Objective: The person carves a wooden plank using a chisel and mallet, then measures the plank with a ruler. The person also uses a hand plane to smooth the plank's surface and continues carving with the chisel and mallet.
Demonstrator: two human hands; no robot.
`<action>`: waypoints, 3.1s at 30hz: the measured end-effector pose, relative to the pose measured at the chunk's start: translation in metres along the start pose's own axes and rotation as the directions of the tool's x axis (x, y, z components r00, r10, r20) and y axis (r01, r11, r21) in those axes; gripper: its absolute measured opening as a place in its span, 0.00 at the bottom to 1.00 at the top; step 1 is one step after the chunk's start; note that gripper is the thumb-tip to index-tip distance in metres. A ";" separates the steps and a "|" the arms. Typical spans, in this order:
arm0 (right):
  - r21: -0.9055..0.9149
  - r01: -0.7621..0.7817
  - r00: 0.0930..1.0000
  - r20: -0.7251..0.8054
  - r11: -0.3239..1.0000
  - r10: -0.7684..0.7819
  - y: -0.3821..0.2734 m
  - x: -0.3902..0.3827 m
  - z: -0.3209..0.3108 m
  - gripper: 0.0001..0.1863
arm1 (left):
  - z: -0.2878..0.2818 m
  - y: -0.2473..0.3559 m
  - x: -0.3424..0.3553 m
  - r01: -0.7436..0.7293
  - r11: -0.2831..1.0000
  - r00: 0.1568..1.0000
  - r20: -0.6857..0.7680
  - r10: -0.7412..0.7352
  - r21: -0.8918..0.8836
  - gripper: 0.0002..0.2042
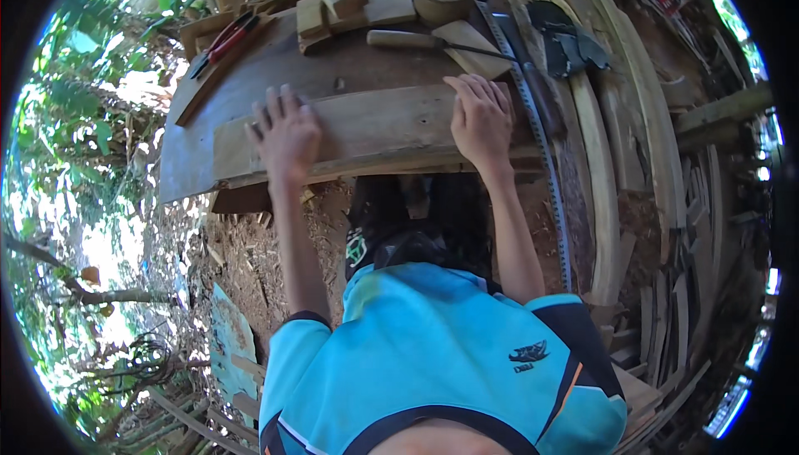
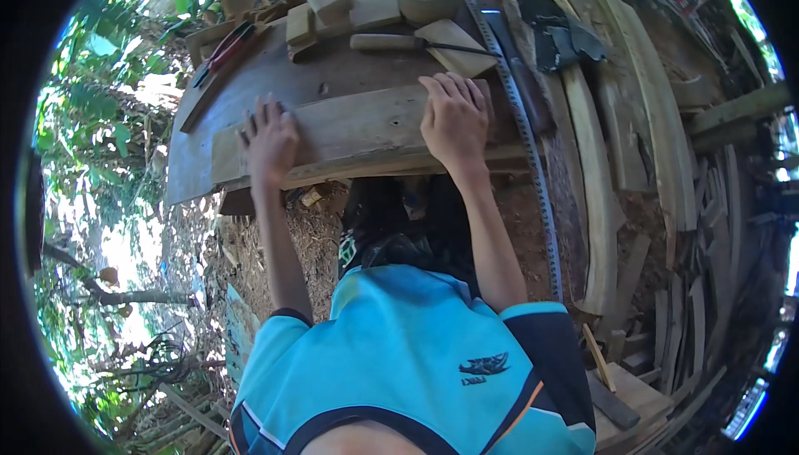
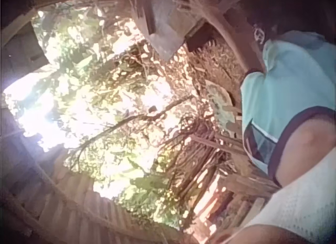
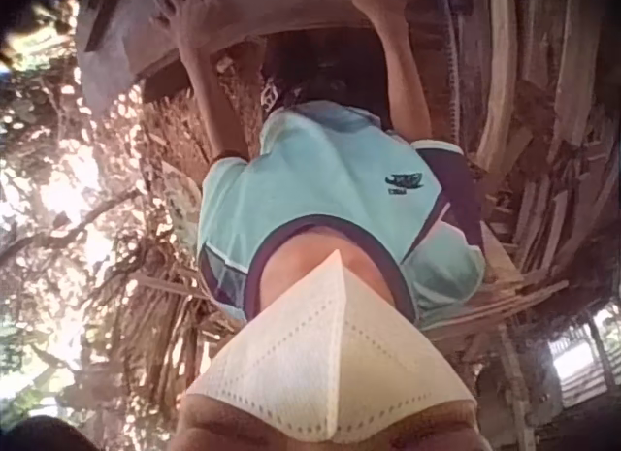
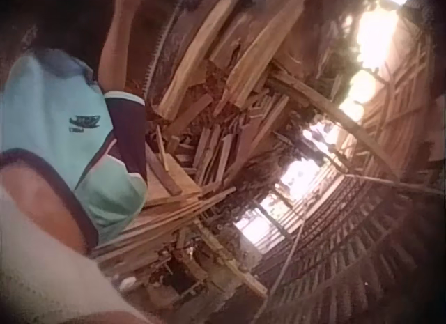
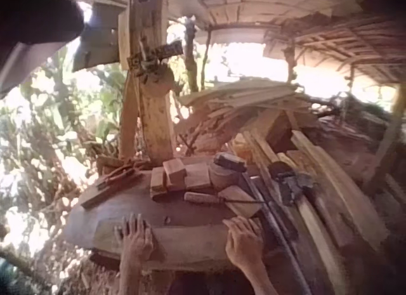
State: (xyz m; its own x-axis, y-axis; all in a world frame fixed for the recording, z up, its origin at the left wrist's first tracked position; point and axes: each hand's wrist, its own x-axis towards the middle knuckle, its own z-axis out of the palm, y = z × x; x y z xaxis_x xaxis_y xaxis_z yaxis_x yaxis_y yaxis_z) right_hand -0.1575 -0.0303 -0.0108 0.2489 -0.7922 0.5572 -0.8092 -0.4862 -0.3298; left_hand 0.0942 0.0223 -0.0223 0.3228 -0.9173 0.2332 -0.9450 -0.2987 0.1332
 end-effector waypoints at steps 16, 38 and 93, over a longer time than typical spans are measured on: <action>0.044 0.051 0.999 -0.008 0.998 -0.051 0.001 -0.002 -0.001 0.14 | -0.031 0.056 -0.038 -0.436 0.893 0.896 0.037 0.442 -0.111 0.23; 0.010 0.054 0.998 0.036 0.999 -0.054 0.001 -0.003 -0.006 0.13 | -0.041 -0.008 -0.004 -0.668 0.675 0.645 0.210 0.735 -0.312 0.29; 0.236 -0.030 0.994 0.113 0.971 0.004 0.006 0.062 0.028 0.20 | -0.042 -0.032 0.027 -0.558 0.792 0.798 0.101 0.594 -0.248 0.47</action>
State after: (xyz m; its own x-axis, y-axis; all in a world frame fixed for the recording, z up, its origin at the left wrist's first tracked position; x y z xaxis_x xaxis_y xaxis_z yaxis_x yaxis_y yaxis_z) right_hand -0.1317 -0.0923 0.0005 0.3041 -0.8305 0.4667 -0.6682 -0.5351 -0.5169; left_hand 0.1350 0.0182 0.0201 -0.3087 -0.9363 0.1676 -0.9157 0.3402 0.2139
